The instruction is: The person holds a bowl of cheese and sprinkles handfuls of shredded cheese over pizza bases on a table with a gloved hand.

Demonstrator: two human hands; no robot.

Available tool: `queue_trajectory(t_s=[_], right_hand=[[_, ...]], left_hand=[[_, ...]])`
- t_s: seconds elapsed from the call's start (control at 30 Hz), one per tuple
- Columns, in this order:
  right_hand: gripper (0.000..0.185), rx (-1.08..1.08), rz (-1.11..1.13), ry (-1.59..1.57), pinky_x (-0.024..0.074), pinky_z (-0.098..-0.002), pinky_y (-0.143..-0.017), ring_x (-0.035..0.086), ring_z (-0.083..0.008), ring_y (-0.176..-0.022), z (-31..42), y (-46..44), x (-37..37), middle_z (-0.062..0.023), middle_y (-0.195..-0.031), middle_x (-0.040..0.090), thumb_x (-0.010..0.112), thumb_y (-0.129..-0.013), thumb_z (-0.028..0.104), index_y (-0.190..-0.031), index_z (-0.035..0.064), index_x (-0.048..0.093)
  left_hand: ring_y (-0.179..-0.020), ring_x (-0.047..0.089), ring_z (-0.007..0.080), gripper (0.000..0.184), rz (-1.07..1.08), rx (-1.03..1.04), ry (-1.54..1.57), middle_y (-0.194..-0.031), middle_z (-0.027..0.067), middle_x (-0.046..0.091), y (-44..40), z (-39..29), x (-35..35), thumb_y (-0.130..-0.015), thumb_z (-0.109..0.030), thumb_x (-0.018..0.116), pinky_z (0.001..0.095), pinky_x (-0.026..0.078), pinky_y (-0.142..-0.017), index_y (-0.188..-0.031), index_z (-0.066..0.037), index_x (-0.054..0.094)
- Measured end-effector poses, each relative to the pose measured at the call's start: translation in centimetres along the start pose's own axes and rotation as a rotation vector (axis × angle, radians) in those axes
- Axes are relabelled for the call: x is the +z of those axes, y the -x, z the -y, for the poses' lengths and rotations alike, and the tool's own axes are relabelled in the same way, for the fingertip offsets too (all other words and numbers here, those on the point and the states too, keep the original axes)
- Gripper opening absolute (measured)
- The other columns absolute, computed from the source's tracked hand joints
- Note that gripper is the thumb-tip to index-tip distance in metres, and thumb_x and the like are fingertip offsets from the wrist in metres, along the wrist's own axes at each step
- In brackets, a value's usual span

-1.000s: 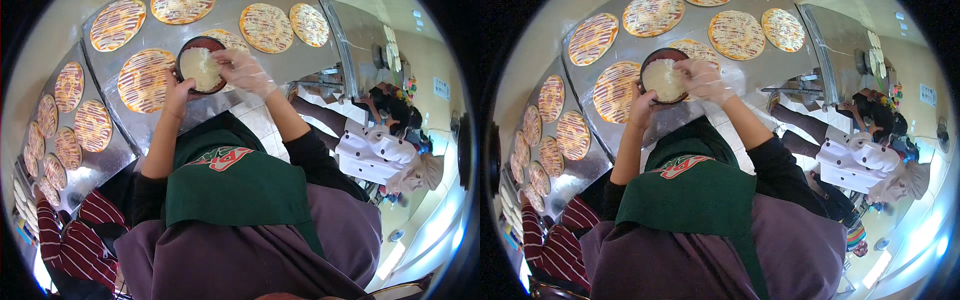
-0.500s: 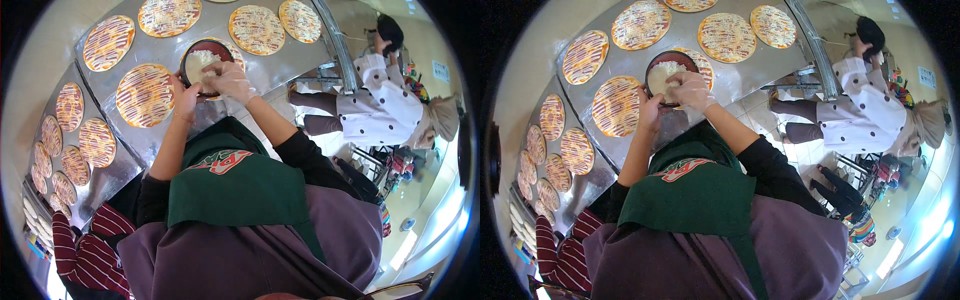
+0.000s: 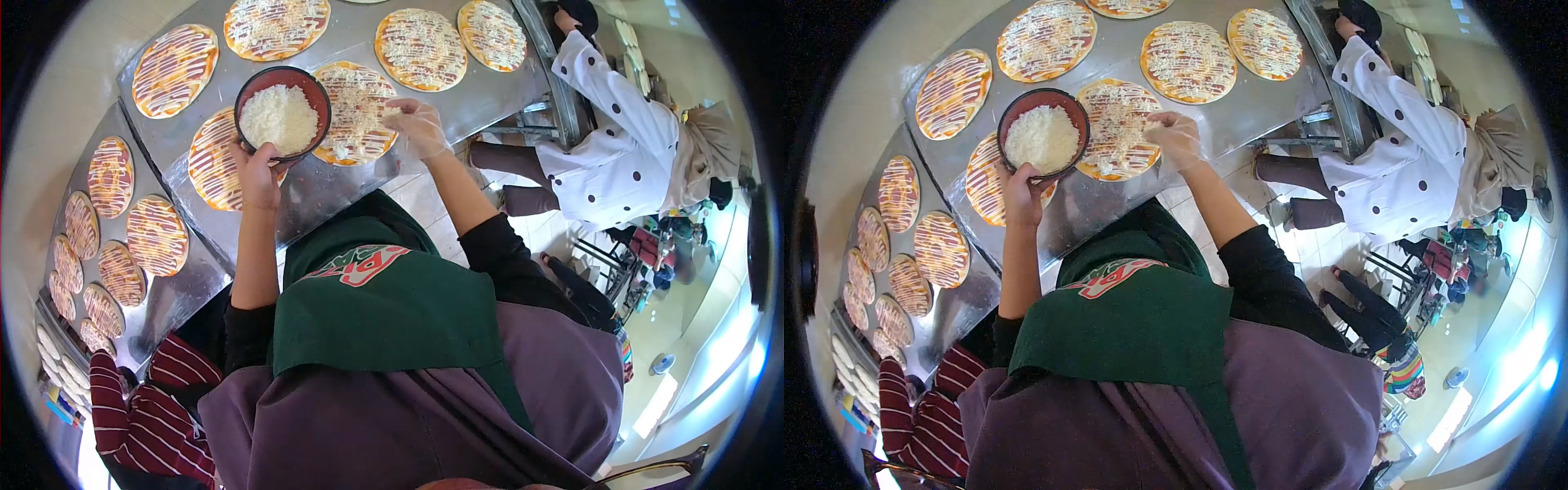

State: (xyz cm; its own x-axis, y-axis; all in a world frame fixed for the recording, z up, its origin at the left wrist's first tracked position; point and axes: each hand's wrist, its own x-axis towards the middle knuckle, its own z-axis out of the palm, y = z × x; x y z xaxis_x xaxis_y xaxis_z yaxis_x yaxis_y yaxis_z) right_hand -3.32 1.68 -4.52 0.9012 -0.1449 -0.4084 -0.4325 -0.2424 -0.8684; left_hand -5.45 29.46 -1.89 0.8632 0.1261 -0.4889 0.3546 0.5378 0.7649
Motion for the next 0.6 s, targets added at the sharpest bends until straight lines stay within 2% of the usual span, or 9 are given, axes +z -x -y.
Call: queue_trajectory(t_s=[0.07,0.13,0.17,0.23,0.3,0.37,0.6], right_hand=[[0.029,0.03,-0.021,0.028,0.0465,-0.0253,-0.063,0.059,-0.0121,-0.071,-0.2,-1.0,-0.3,-0.0054,-0.079,0.065,0.071,-0.066,0.014,-0.093,0.0041,0.069],[0.027,-0.053,-0.101,0.37,0.048,-0.0283,-0.066,0.062,-0.0174,-0.072,0.8,-2.0,-0.5,-0.0091,-0.078,0.066,0.065,-0.068,0.017,-0.093,0.0081,0.069],[0.027,-0.052,-0.098,0.371,0.048,-0.0283,-0.066,0.062,-0.0174,-0.072,1.2,-2.5,-0.6,-0.0091,-0.078,0.066,0.065,-0.068,0.017,-0.093,0.0081,0.069],[0.031,-0.124,-0.082,0.589,0.0468,-0.0252,-0.064,0.06,-0.0129,-0.068,2.1,-3.2,-0.7,-0.0063,-0.075,0.064,0.065,-0.07,0.02,-0.097,0.0052,0.067],[0.029,-0.105,-0.07,0.6,0.0477,-0.0256,-0.066,0.062,-0.0138,-0.07,2.4,-3.0,-0.6,-0.0077,-0.075,0.065,0.062,-0.072,0.022,-0.096,0.0076,0.068],[0.027,-0.059,-0.076,0.609,0.0499,-0.0333,-0.077,0.065,-0.0271,-0.08,2.4,-2.8,-0.5,-0.0148,-0.087,0.067,0.059,-0.073,0.023,-0.096,0.0131,0.07],[0.028,-0.003,-0.092,0.64,0.05,-0.0333,-0.077,0.065,-0.0273,-0.08,0.9,0.9,-0.1,-0.0162,-0.088,0.067,0.059,-0.074,0.024,-0.097,0.0123,0.07]], left_hand=[[-0.093,0.06,0.0292,0.056,-0.03,0.02,-0.008,-0.116,0.014,0.046,0.3,-0.4,-0.7,-0.071,0.002,0.049,0.042,0.059,-0.064,-0.123,-0.008,0.029],[-0.094,0.06,0.0285,0.055,-0.033,0.021,0.004,-0.116,0.0138,0.046,0.6,-0.8,-1.2,-0.072,0.001,0.048,0.042,0.059,-0.066,-0.123,-0.008,0.029],[-0.094,0.06,0.0279,0.055,-0.034,0.023,0.016,-0.115,0.0136,0.046,0.8,-1.0,-1.4,-0.072,0.001,0.048,0.042,0.059,-0.067,-0.123,-0.008,0.029],[-0.094,0.06,0.0276,0.055,-0.029,0.023,0.023,-0.115,0.0135,0.047,1.3,-1.5,-1.6,-0.073,0.002,0.047,0.0424,0.059,-0.068,-0.124,-0.008,0.029],[-0.095,0.06,0.0273,0.055,-0.025,0.022,0.032,-0.115,0.0135,0.047,1.9,-2.1,-1.7,-0.073,0.003,0.046,0.0429,0.059,-0.068,-0.125,-0.008,0.028],[-0.094,0.06,0.0275,0.057,-0.008,0.038,0.05,-0.116,0.014,0.048,2.4,-2.7,-1.7,-0.074,0.004,0.044,0.0435,0.059,-0.069,-0.127,-0.009,0.028],[-0.099,0.059,0.0296,0.062,0.02,0.032,0.093,-0.121,0.0138,0.046,2.8,-2.9,-3.5,-0.073,0.005,0.043,0.0434,0.059,-0.073,-0.131,-0.01,0.028]])
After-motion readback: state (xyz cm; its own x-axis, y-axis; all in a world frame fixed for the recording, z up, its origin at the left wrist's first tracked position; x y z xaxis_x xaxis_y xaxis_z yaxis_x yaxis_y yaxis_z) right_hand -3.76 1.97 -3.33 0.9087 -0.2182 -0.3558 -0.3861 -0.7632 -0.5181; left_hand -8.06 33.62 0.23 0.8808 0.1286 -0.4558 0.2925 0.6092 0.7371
